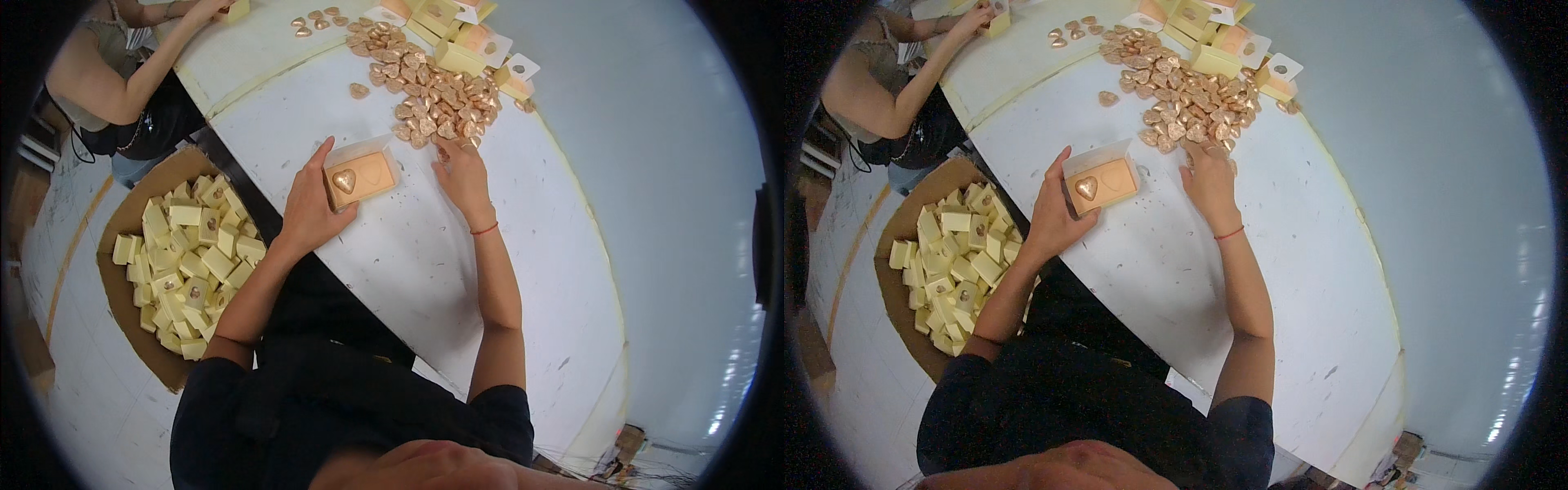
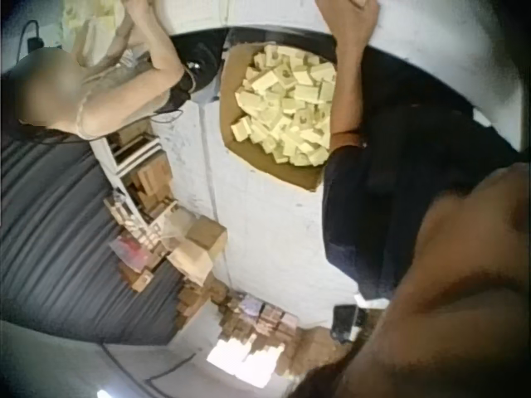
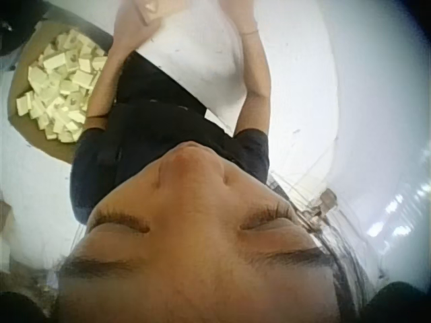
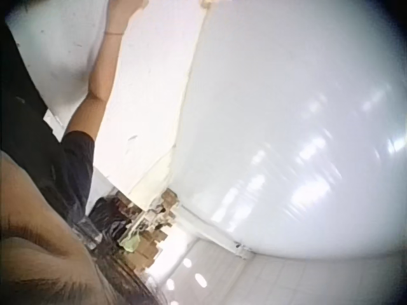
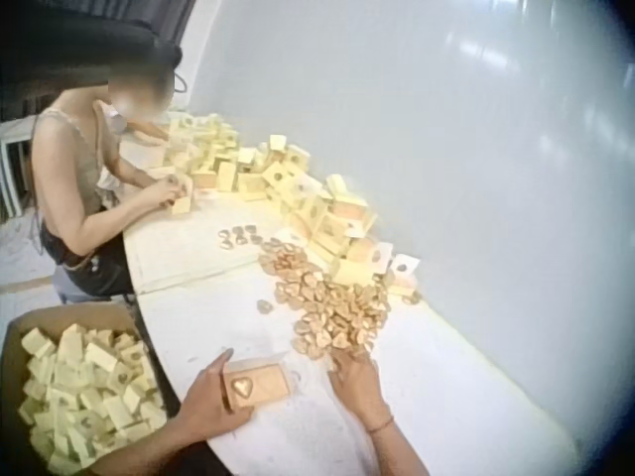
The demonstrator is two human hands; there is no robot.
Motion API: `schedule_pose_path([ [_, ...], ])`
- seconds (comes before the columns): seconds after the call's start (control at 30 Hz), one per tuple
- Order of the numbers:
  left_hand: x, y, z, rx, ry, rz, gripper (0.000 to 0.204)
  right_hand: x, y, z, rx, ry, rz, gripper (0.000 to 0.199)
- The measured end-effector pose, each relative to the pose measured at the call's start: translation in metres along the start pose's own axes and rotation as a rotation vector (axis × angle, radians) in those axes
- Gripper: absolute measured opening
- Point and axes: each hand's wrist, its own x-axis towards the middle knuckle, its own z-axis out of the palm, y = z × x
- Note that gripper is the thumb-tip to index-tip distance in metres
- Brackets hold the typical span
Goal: The person places heart-shaped metallic pieces into small rectangular boxes, closes the boxes, and sets them aside. The process is repeated continuously with multiple boxes and pieces on the table.
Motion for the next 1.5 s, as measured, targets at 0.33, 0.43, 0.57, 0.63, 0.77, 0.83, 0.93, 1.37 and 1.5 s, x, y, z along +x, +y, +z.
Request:
schedule_pose_path([
  [0.33,-0.004,-0.001,-0.006,0.048,0.020,0.009,0.101,-0.015,-0.081,-0.018,0.620,-0.017,0.125,0.026],
  [0.43,-0.003,0.000,-0.005,0.015,0.057,0.046,0.097,-0.014,-0.111,0.003,0.781,-0.049,0.188,0.023],
  [0.57,-0.003,-0.004,0.000,0.010,0.079,0.078,0.097,-0.017,-0.107,0.028,0.380,0.045,-0.001,0.020],
  [0.63,-0.003,-0.003,-0.001,-0.006,0.055,0.061,0.096,-0.016,-0.105,0.024,0.123,0.099,-0.161,0.021],
  [0.77,-0.003,0.000,-0.008,0.027,-0.034,-0.009,0.101,-0.010,-0.096,0.018,-0.111,0.151,-0.185,0.022],
  [0.83,-0.003,-0.003,-0.007,0.024,-0.018,0.018,0.101,-0.009,-0.092,0.014,-0.067,0.087,-0.221,0.021],
  [0.93,-0.003,-0.004,-0.006,-0.008,-0.019,0.056,0.101,-0.011,-0.096,0.008,0.012,0.028,-0.210,0.021],
  [1.37,-0.002,-0.002,-0.006,0.012,0.048,0.142,0.095,-0.021,-0.094,0.020,0.175,-0.030,-0.043,0.023],
  [1.5,-0.001,0.000,-0.009,-0.030,-0.009,0.071,0.096,-0.019,-0.092,0.013,0.088,-0.037,-0.143,0.021],
])
